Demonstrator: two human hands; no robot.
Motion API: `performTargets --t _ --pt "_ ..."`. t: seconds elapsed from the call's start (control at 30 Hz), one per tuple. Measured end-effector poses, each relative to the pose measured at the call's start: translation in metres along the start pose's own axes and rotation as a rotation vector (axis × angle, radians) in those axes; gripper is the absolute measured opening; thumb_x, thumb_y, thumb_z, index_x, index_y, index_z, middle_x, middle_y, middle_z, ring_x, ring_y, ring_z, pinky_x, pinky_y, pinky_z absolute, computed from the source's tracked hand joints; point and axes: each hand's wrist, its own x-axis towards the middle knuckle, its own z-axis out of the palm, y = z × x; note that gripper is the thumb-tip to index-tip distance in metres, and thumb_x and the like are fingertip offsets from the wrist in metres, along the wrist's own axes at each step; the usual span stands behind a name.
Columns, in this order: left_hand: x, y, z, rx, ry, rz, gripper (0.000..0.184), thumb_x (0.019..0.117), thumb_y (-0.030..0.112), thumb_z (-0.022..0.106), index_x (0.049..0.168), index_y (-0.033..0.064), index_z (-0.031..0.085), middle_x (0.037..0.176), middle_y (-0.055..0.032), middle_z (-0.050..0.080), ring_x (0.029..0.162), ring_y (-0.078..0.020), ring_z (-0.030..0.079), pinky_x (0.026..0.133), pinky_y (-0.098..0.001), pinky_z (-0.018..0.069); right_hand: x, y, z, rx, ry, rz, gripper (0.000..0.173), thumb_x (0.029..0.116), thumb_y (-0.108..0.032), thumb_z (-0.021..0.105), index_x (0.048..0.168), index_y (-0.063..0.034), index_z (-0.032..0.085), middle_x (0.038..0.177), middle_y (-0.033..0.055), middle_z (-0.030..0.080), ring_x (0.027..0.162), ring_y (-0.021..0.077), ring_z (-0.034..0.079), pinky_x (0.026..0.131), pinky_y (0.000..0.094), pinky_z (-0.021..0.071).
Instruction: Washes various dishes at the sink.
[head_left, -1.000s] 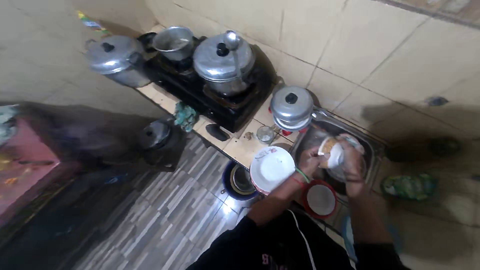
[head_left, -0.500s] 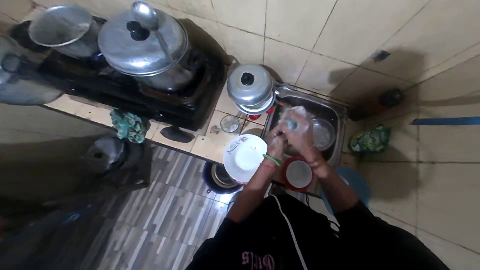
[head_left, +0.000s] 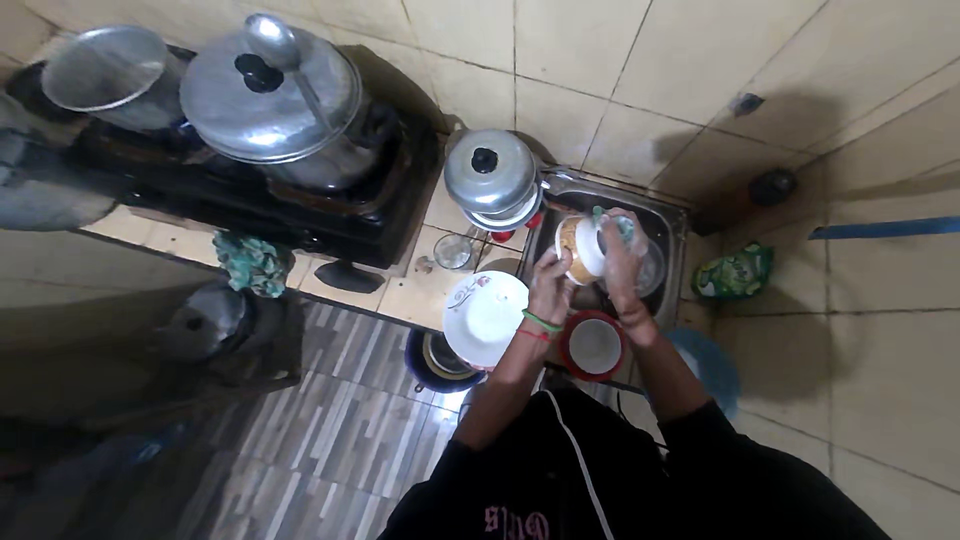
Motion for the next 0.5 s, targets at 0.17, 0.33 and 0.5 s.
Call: performTargets --t 0.17,0.33,0.5 --pt "0.002 0.006 0.0 0.004 0.02 0.006 0.02 0.1036 0.006 0.045 0.109 0.0127 0.063 0.093 0.0011 0.07 0.08 -0.0079 0.069 0.073 -0.0253 0.0593 -0.006 -0.002 -0.005 -0.065 -0.12 -0.39 0.016 0.0869 -0.008 0.067 0.098 0.0023 0.07 0.128 0.0196 0.067 0.125 0.0267 0.062 0.104 0.041 0.0525" --pt "-0.001 0.001 0.0 -0.009 -0.026 0.005 0.02 0.1009 0.008 0.05 0.112 0.0141 0.065 0.099 0.0001 0.07 0.087 -0.0099 0.069 0.079 -0.0289 0.0587 -0.002 -0.004 -0.011 -0.126 -0.018 -0.167 0.028 0.1021 -0.021 0.059 0.126 -0.0067 0.065 0.12 0.0123 0.068 0.101 0.0212 0.067 0.083 0.041 0.057" --pt "-0.001 0.007 -0.002 -0.05 -0.009 -0.008 0.022 0.1041 0.006 0.042 0.112 0.0116 0.063 0.099 -0.0009 0.071 0.088 -0.0116 0.07 0.083 -0.0315 0.0595 -0.002 0.003 -0.021 -0.119 -0.092 -0.297 0.017 0.0932 -0.007 0.063 0.106 0.0024 0.069 0.126 0.0176 0.067 0.115 0.0232 0.066 0.096 0.0393 0.0565"
